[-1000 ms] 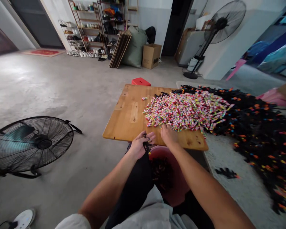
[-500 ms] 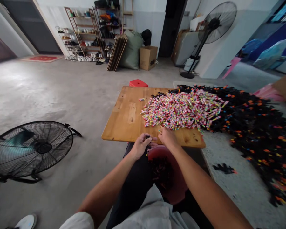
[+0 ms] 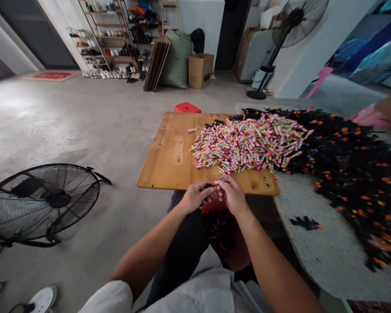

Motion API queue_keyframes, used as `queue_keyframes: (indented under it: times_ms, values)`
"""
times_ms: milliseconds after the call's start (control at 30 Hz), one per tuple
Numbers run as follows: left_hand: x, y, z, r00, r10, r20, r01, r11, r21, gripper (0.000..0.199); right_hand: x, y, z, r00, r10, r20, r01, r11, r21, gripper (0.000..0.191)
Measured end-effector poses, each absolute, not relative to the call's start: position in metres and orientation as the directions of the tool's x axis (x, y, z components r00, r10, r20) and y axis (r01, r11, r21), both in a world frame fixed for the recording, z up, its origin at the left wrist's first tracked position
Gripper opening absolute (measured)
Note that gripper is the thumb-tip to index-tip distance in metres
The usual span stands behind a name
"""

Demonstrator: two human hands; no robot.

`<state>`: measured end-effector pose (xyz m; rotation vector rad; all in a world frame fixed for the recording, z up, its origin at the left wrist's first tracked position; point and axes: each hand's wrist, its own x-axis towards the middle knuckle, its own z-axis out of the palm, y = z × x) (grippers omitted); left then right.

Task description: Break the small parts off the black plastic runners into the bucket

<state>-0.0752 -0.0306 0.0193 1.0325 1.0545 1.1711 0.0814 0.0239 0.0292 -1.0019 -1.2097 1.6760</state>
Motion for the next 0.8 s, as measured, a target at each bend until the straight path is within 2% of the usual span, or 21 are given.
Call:
queue_keyframes:
  times_ms: [267, 433, 600, 800]
  values:
    - [-0.072, -0.033, 0.024, 0.076, 0.995, -0.059, -0.141, 0.069, 0.988, 0.039, 0.101, 0.024, 0.026, -0.38, 0.923, -0.062, -0.086, -0.102, -0.991, 0.026]
    - [-0.07, -0.036, 0.031, 0.056, 0.995, -0.077, -0.16, 0.085, 0.983, 0.038, 0.109, 0.024, 0.034, -0.37, 0.929, -0.022, 0.024, -0.014, -1.0, 0.024]
    - [-0.068, -0.036, 0.032, 0.085, 0.995, -0.058, -0.088, 0.065, 0.994, 0.032, 0.115, 0.025, 0.043, -0.403, 0.915, 0.017, 0.132, 0.077, -0.988, 0.019]
    - [-0.062, -0.039, 0.035, 0.148, 0.988, -0.05, -0.036, 0.056, 0.998, 0.029, 0.116, 0.028, 0.046, -0.447, 0.894, -0.011, 0.175, 0.075, -0.982, 0.011]
